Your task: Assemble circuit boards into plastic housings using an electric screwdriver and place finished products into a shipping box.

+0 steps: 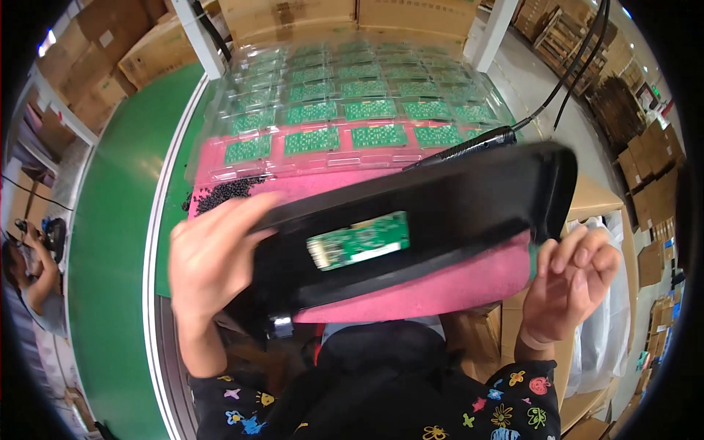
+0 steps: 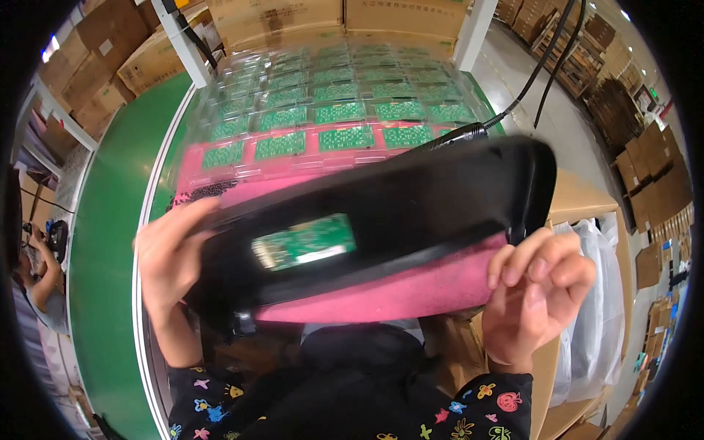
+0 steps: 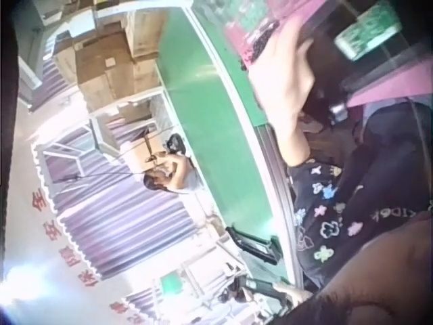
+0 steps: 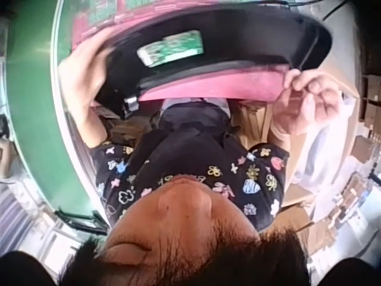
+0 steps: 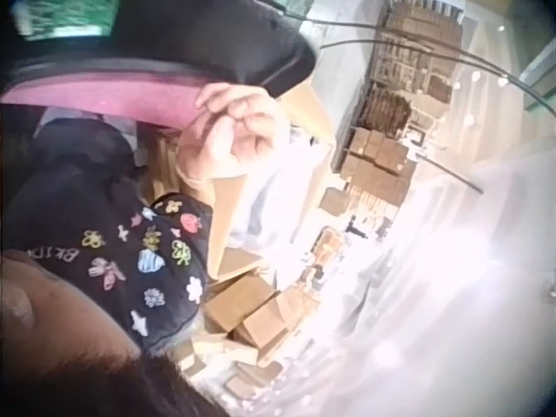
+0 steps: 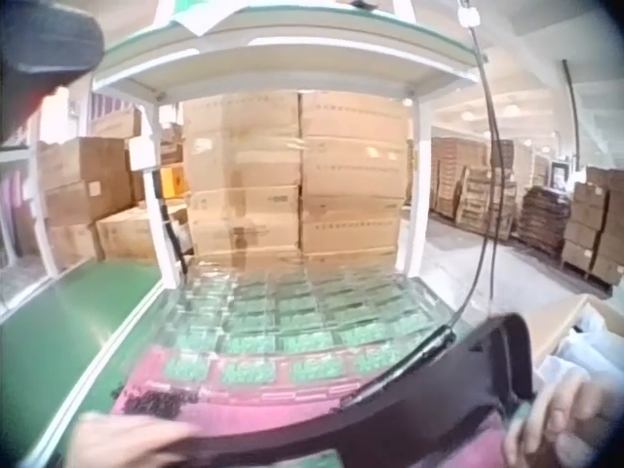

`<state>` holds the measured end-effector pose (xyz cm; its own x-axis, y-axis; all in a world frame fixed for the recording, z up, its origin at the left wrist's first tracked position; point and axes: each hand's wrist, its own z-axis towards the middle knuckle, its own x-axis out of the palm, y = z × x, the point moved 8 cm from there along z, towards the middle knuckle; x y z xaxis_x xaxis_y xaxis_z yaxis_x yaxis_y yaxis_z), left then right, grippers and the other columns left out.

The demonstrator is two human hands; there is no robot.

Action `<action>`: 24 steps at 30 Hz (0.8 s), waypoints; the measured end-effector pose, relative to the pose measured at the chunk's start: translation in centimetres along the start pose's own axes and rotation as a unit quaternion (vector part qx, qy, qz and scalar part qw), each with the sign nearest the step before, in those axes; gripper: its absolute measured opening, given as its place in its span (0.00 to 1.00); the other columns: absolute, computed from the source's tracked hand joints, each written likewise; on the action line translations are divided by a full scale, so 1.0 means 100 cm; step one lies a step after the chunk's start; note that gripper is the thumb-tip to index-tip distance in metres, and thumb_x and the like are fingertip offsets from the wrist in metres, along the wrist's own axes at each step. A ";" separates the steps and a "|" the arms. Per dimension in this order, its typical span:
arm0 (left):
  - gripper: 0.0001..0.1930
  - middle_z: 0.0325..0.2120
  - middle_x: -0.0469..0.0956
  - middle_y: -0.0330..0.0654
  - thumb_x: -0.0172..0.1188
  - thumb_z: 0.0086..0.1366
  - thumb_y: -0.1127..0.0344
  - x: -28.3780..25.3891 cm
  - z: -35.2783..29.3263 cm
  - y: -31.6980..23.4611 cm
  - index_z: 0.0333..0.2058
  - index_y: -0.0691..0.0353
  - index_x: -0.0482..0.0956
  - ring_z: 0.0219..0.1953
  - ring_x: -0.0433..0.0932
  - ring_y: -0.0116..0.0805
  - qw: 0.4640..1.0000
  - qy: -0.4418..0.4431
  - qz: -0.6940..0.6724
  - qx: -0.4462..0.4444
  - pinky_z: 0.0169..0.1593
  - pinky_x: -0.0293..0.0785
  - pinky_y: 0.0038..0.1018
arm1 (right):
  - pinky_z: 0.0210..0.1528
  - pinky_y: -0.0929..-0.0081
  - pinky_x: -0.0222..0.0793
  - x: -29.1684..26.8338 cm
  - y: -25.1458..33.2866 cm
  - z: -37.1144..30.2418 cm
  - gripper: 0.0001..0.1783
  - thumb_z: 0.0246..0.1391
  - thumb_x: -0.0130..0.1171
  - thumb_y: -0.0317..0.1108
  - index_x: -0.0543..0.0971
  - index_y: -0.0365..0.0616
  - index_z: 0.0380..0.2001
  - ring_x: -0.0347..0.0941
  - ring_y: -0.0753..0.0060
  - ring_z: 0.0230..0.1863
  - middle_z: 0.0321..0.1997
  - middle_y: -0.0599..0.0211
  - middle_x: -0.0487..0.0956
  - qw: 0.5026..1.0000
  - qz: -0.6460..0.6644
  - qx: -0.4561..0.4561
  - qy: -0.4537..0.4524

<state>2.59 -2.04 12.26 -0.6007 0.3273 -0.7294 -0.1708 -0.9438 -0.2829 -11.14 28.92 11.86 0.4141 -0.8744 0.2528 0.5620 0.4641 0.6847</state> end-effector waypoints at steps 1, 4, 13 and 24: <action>0.20 0.34 0.83 0.51 0.61 0.52 0.83 -0.018 -0.014 -0.001 0.45 0.67 0.81 0.32 0.83 0.46 0.999 -0.042 0.025 0.008 0.37 0.79 0.32 | 0.27 0.74 0.67 -0.007 0.006 -0.001 0.12 0.55 0.56 0.28 0.63 0.46 0.38 0.62 0.73 0.31 0.37 0.64 0.63 0.999 -0.019 -0.040 0.000; 0.18 0.43 0.82 0.51 0.57 0.60 0.83 -0.089 -0.098 0.040 0.50 0.71 0.78 0.44 0.81 0.39 0.955 -0.200 0.110 -0.189 0.49 0.76 0.29 | 0.28 0.74 0.67 -0.013 -0.009 0.007 0.11 0.55 0.53 0.25 0.64 0.45 0.40 0.62 0.73 0.32 0.37 0.64 0.63 0.998 -0.035 -0.055 0.015; 0.25 0.35 0.79 0.44 0.56 0.45 0.72 -0.141 -0.239 0.078 0.47 0.70 0.75 0.40 0.79 0.36 0.721 -0.452 -0.272 -0.450 0.47 0.75 0.27 | 0.43 0.73 0.71 0.058 -0.072 0.032 0.19 0.45 0.58 0.17 0.75 0.34 0.44 0.73 0.65 0.39 0.39 0.57 0.75 0.890 -0.331 -0.042 0.311; 0.12 0.33 0.83 0.31 0.61 0.64 0.54 -0.162 -0.330 0.175 0.40 0.53 0.79 0.30 0.79 0.27 0.600 -0.557 -0.372 -0.438 0.31 0.72 0.22 | 0.49 0.60 0.72 0.112 -0.191 0.066 0.26 0.46 0.69 0.35 0.77 0.41 0.49 0.76 0.50 0.47 0.44 0.52 0.79 0.690 -0.525 0.046 0.496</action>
<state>35.07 -22.36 -1.44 -0.8449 -0.0510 0.5324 -0.5326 -0.0112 -0.8463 -21.95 9.36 6.09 0.1257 -0.1738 -0.9767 0.8961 -0.4026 0.1870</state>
